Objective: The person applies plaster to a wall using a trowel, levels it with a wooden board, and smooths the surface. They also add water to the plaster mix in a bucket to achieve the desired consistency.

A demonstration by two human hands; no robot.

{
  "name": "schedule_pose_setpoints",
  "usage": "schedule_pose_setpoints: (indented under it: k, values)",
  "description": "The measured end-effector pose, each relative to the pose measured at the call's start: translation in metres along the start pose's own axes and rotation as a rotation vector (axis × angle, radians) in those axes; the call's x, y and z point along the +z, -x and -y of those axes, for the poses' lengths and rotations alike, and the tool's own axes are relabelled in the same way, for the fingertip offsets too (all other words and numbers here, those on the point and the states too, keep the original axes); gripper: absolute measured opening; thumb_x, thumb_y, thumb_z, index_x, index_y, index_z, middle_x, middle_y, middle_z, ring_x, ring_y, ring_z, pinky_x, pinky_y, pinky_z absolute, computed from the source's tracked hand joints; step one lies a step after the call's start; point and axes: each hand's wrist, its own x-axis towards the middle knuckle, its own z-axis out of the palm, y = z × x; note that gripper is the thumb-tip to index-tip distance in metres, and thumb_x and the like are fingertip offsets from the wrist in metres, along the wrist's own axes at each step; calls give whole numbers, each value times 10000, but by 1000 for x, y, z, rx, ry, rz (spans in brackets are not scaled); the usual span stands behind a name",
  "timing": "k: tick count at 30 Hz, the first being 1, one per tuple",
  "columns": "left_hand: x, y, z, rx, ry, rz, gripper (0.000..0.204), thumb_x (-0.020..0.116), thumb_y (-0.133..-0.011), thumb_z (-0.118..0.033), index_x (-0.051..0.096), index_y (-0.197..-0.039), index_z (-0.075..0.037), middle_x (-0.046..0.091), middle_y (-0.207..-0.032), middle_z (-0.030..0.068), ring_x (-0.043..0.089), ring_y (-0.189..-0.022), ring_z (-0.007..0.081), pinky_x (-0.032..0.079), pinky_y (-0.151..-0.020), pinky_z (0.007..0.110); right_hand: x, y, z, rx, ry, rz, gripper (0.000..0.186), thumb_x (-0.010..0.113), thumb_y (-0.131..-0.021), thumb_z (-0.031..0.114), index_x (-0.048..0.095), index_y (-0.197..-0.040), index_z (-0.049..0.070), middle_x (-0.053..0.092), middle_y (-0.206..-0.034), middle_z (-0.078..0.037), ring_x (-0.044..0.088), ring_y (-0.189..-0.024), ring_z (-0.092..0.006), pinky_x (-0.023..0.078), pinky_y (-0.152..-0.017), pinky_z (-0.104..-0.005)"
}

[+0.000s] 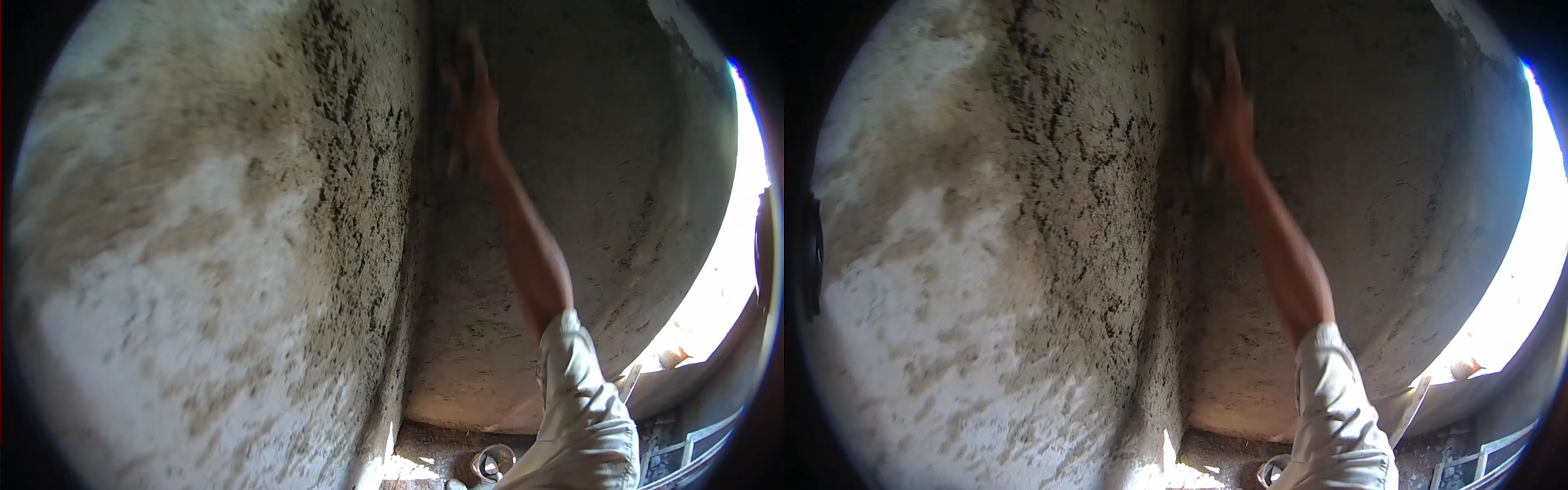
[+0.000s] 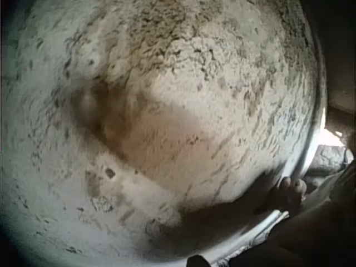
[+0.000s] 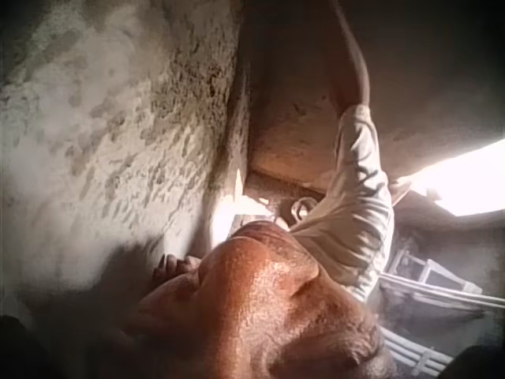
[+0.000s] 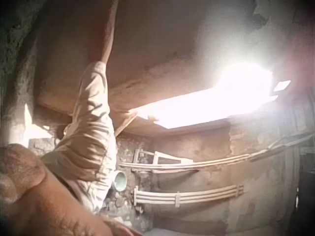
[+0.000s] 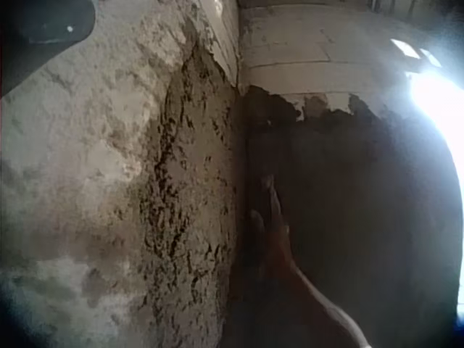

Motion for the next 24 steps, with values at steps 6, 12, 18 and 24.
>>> schedule_pose_setpoints:
  k: [6, 12, 18, 24]
  values:
    - [11, -6, 2, -27, 26, -5, 241, 609, -934, -315, 602, -1040, -98, 670, -925, 107, 608, -902, 266, 506, -841, 423, -3, -42, 6, 112, 50, 35, 662, 538, -997, 258, 187, -1554, 189, 365, -1541, -115, 369, -1387, -372, 342, -1132, -506]
    - [10, -5, 2, -33, 8, 4, 231, 610, -935, -314, 604, -1029, -104, 671, -915, 100, 610, -891, 259, 507, -839, 419, 7, 229, -18, 352, 184, 185, 687, 530, -1001, 166, 141, -1567, 157, 164, -1620, -123, 193, -1479, -315, 213, -1200, -512]
    - [8, -5, -3, -42, -28, 4, 222, 612, -935, -314, 606, -1019, -109, 672, -906, 93, 612, -879, 252, 508, -837, 416, -1, 285, -44, 563, 161, 248, 673, 510, -1016, 314, 145, -1572, 208, 213, -1616, -87, 223, -1474, -321, 231, -1183, -519]
    - [11, -4, 2, -64, -10, 17, 213, 613, -935, -314, 608, -1009, -115, 673, -896, 86, 614, -868, 245, 509, -836, 412, 2, -32, -9, -42, 159, -2, 662, 538, -997, 292, 195, -1556, 198, 367, -1523, -137, 450, -1309, -340, 375, -1078, -489]
